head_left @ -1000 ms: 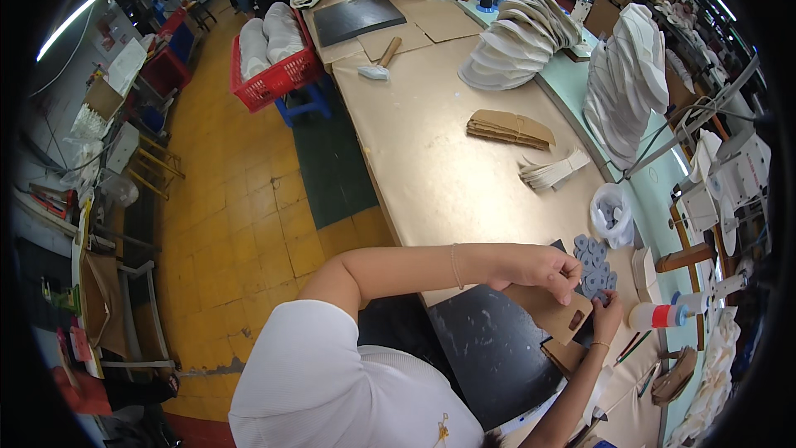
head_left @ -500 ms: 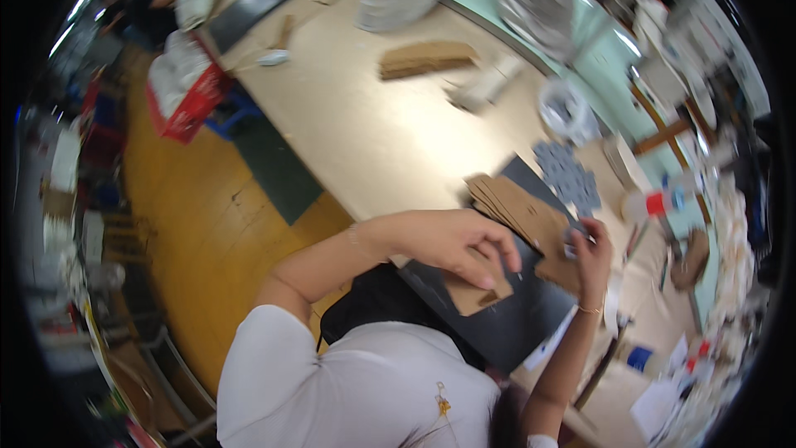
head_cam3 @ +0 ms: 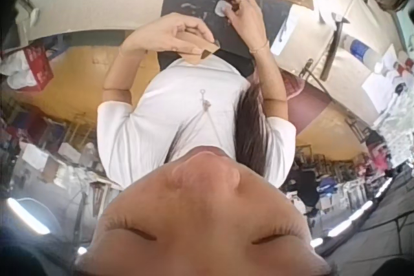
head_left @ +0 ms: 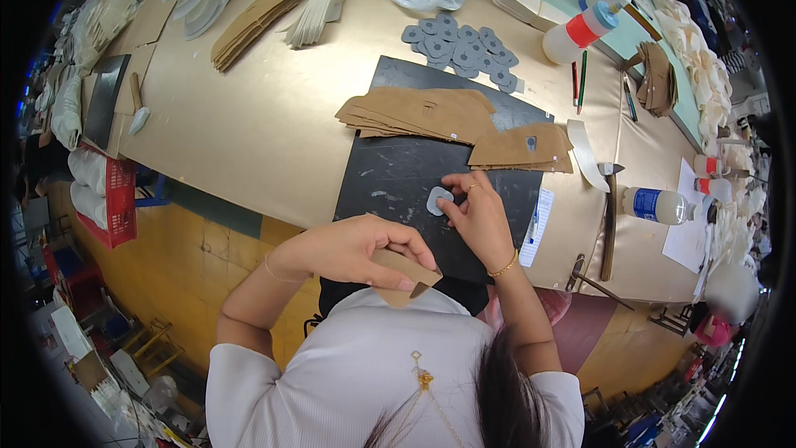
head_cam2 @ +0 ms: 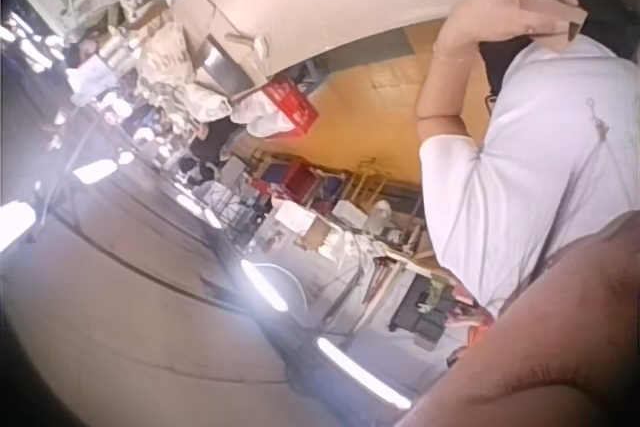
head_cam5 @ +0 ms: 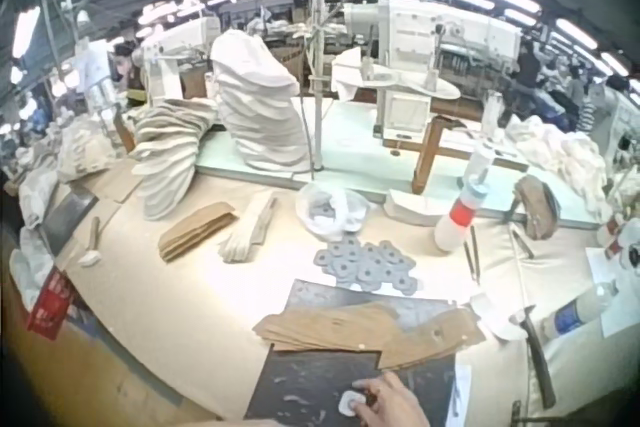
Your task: The person repeatedly picks up small gray circular inserts and places them into cutouts on brown cardboard shoe parts. They stack the completed parts and occasionally apply liquid from a plastic bottle onto the inserts. The work is performed at a table in a factory setting with sewing machines and fabric visible in the background.
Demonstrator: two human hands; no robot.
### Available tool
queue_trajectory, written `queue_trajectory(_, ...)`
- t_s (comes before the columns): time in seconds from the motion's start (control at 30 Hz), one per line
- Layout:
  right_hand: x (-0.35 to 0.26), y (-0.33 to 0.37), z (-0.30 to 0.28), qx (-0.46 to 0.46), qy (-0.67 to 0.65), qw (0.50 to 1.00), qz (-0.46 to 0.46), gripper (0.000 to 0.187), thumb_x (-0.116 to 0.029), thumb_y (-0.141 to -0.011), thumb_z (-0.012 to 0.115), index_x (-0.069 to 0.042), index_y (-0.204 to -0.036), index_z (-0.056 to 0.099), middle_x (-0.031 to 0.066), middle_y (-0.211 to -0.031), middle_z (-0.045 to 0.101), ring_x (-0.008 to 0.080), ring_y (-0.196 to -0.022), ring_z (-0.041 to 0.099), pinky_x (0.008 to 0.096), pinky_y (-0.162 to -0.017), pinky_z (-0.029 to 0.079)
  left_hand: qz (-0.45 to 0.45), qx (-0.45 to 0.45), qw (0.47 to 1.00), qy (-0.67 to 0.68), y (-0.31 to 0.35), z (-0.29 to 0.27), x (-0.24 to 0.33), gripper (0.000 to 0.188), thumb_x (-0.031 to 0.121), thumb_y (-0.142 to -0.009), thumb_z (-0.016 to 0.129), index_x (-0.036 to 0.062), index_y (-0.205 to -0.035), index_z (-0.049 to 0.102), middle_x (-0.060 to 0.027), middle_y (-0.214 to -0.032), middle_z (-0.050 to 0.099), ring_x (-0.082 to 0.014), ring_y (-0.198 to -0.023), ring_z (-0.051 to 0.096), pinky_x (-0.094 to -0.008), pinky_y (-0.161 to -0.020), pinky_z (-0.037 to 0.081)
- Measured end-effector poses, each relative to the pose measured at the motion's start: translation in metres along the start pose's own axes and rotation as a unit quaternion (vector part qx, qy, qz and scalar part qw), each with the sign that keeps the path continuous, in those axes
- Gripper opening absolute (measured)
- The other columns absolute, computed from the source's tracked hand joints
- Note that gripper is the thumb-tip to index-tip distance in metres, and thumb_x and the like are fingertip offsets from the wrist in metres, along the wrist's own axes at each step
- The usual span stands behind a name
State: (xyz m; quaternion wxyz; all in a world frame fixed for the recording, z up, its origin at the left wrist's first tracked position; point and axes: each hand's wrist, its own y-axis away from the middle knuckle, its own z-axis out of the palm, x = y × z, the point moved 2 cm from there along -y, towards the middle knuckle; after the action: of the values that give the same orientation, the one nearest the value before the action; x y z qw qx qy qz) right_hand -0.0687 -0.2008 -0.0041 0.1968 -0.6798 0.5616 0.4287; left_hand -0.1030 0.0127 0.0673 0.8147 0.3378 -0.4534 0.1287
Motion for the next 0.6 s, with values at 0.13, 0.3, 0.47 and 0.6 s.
queue_trajectory(0.13, -0.007, 0.006, -0.014, 0.024, -0.014, 0.998, 0.049, 0.047, -0.028, -0.085, 0.078, -0.006, -0.124, 0.062, 0.0113, -0.123, 0.056, 0.0201, -0.080, 0.066, 0.0302, -0.067, 0.052, 0.037, 0.014, 0.999, 0.036, 0.000, 0.002, -0.006, 0.034, 0.006, -0.085, 0.078, 0.0012, -0.116, 0.067, -0.0045, -0.104, 0.071, -0.0087, -0.094, 0.064, -0.0232, -0.081, 0.050)
queue_trajectory(0.3, 0.004, 0.035, -0.015, -0.251, -0.152, 0.946, -0.136, 0.064, -0.047, -0.079, 0.079, -0.005, -0.125, 0.063, 0.0138, -0.116, 0.065, 0.0293, -0.107, 0.061, 0.0367, -0.089, 0.049, 0.027, 0.024, 0.990, 0.135, -0.013, -0.001, -0.025, 0.049, -0.001, -0.084, 0.076, 0.0006, -0.129, 0.057, -0.0092, -0.103, 0.072, -0.0102, -0.095, 0.066, -0.0244, -0.084, 0.050)
queue_trajectory(0.47, 0.026, 0.062, -0.004, -0.299, -0.201, 0.931, 0.063, 0.031, -0.024, -0.090, 0.075, -0.001, -0.109, 0.067, 0.0057, -0.089, 0.069, 0.0140, -0.077, 0.066, 0.0261, -0.070, 0.053, -0.042, 0.087, 0.979, 0.179, -0.026, -0.009, -0.053, 0.079, 0.001, -0.084, 0.076, 0.0031, -0.150, 0.032, -0.0130, -0.098, 0.073, -0.0129, -0.091, 0.069, -0.0244, -0.082, 0.052)
queue_trajectory(0.6, 0.038, 0.069, -0.004, -0.219, -0.262, 0.933, 0.116, 0.021, -0.016, -0.094, 0.070, 0.003, -0.103, 0.066, 0.0029, -0.088, 0.067, 0.0069, -0.080, 0.063, 0.0231, -0.069, 0.053, -0.056, 0.108, 0.958, 0.259, -0.035, -0.005, -0.077, 0.091, 0.001, -0.085, 0.076, 0.0045, -0.156, 0.019, -0.0149, -0.096, 0.073, -0.0152, -0.088, 0.071, -0.0250, -0.080, 0.053)
